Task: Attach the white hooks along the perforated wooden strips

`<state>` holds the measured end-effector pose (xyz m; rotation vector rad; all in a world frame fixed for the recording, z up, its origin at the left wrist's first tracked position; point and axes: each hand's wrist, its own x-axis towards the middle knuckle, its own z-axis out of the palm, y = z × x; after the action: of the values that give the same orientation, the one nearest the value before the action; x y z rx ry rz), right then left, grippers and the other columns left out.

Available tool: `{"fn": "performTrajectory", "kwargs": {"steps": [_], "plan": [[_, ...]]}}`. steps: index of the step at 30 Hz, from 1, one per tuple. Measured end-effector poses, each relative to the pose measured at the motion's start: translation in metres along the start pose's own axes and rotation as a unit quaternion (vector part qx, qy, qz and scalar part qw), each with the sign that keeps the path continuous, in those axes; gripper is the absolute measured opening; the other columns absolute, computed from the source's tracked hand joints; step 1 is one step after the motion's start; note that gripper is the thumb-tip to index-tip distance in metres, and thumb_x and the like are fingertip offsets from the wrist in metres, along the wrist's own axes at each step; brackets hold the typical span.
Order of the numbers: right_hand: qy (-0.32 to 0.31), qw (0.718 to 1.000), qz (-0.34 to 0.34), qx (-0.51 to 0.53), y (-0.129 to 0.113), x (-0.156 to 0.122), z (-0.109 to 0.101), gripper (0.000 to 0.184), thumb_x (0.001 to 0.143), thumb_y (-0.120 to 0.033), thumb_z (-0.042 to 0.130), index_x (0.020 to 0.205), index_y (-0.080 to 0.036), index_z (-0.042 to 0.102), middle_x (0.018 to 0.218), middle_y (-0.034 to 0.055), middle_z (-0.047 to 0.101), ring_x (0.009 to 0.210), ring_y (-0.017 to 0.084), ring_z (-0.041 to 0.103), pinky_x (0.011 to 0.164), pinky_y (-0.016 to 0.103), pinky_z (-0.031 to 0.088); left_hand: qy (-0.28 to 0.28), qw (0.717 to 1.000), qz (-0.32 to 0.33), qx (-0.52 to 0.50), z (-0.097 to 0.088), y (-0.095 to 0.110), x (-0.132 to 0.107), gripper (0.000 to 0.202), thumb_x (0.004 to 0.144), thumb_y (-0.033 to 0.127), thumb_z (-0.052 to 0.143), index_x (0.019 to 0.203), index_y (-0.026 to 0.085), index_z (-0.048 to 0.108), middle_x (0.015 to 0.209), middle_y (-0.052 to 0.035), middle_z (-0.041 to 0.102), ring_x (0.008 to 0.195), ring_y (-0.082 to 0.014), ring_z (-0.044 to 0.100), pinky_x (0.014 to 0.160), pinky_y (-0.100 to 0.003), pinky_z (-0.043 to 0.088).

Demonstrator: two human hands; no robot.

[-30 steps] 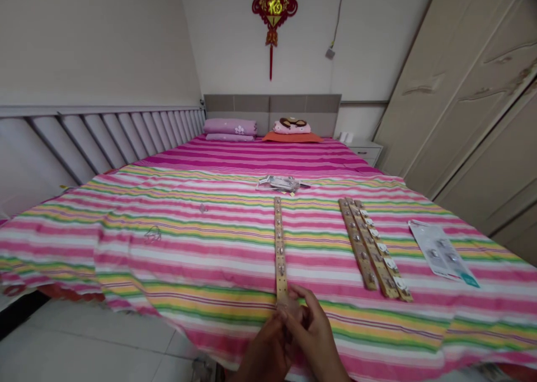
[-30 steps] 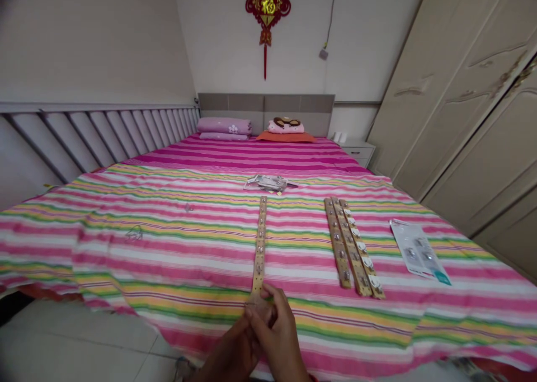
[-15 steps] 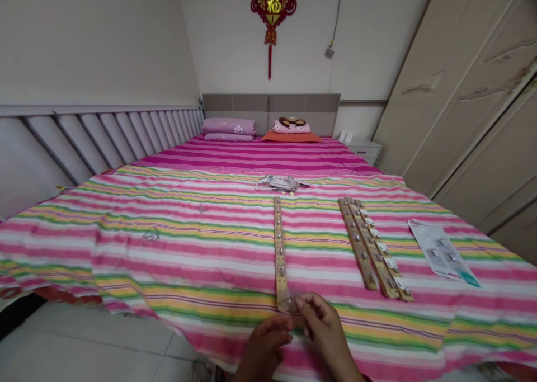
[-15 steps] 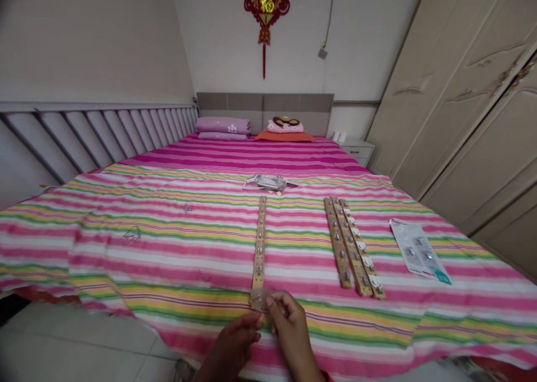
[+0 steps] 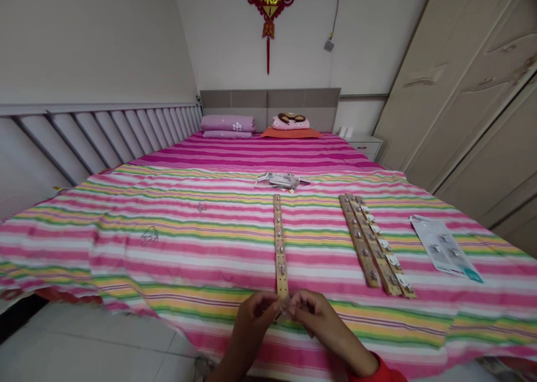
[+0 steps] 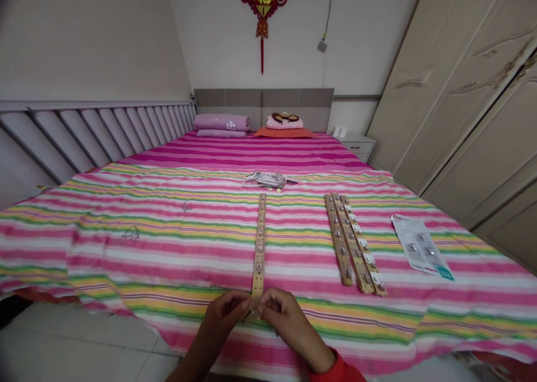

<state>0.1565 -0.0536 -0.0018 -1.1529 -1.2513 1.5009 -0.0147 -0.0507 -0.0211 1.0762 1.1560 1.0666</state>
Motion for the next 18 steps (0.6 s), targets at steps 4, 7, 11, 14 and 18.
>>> {"fn": "performTrajectory", "kwargs": {"steps": [4,7,11,14,18], "plan": [[0.058,0.997,-0.007,0.040,0.011,0.008,0.000,0.034,0.058,-0.047,0.079,0.061,-0.018,0.062,0.052,-0.0029,0.057,0.047,0.010,0.048,0.045,0.021,0.035,-0.004,0.999,-0.018,-0.034,0.006,-0.007,0.000,0.030,0.060,0.043,0.076,0.068,0.015,0.069,0.058,-0.0025,0.065,0.055,-0.0134,0.056,0.054,-0.023,0.041],[0.109,0.991,0.006,0.078,0.023,0.014,0.002,0.039,0.054,-0.051,0.081,0.067,-0.017,0.064,0.053,-0.0022,0.059,0.045,0.010,0.048,0.042,0.021,0.035,0.026,0.997,-0.056,-0.052,0.011,-0.014,0.002,0.033,0.056,0.044,0.078,0.065,0.015,0.065,0.052,-0.0008,0.062,0.048,-0.0112,0.053,0.049,-0.022,0.039],[0.152,0.983,-0.001,0.106,0.033,0.021,0.007,0.045,0.050,-0.055,0.082,0.065,-0.016,0.063,0.050,-0.0032,0.057,0.043,0.009,0.047,0.043,0.021,0.036,0.058,0.995,-0.063,-0.041,0.014,-0.016,0.009,0.032,0.057,0.043,0.077,0.063,0.015,0.063,0.051,-0.0003,0.062,0.047,-0.0108,0.053,0.047,-0.021,0.038],[0.185,0.977,-0.015,0.106,0.035,0.029,0.010,0.049,0.046,-0.058,0.081,0.063,-0.016,0.062,0.049,-0.0029,0.057,0.042,0.010,0.047,0.042,0.023,0.037,0.048,0.998,-0.047,-0.018,0.013,-0.016,0.018,0.030,0.058,0.041,0.076,0.061,0.015,0.061,0.048,0.0017,0.058,0.046,-0.0097,0.050,0.045,-0.020,0.035],[0.214,0.972,-0.036,0.088,0.036,0.037,0.011,0.049,0.047,-0.058,0.081,0.065,-0.016,0.065,0.052,-0.0007,0.061,0.044,0.011,0.048,0.044,0.023,0.037,0.035,0.997,-0.060,-0.018,0.013,-0.014,0.030,0.032,0.056,0.042,0.076,0.061,0.016,0.058,0.045,0.0036,0.055,0.042,-0.0083,0.046,0.045,-0.020,0.034]]}}
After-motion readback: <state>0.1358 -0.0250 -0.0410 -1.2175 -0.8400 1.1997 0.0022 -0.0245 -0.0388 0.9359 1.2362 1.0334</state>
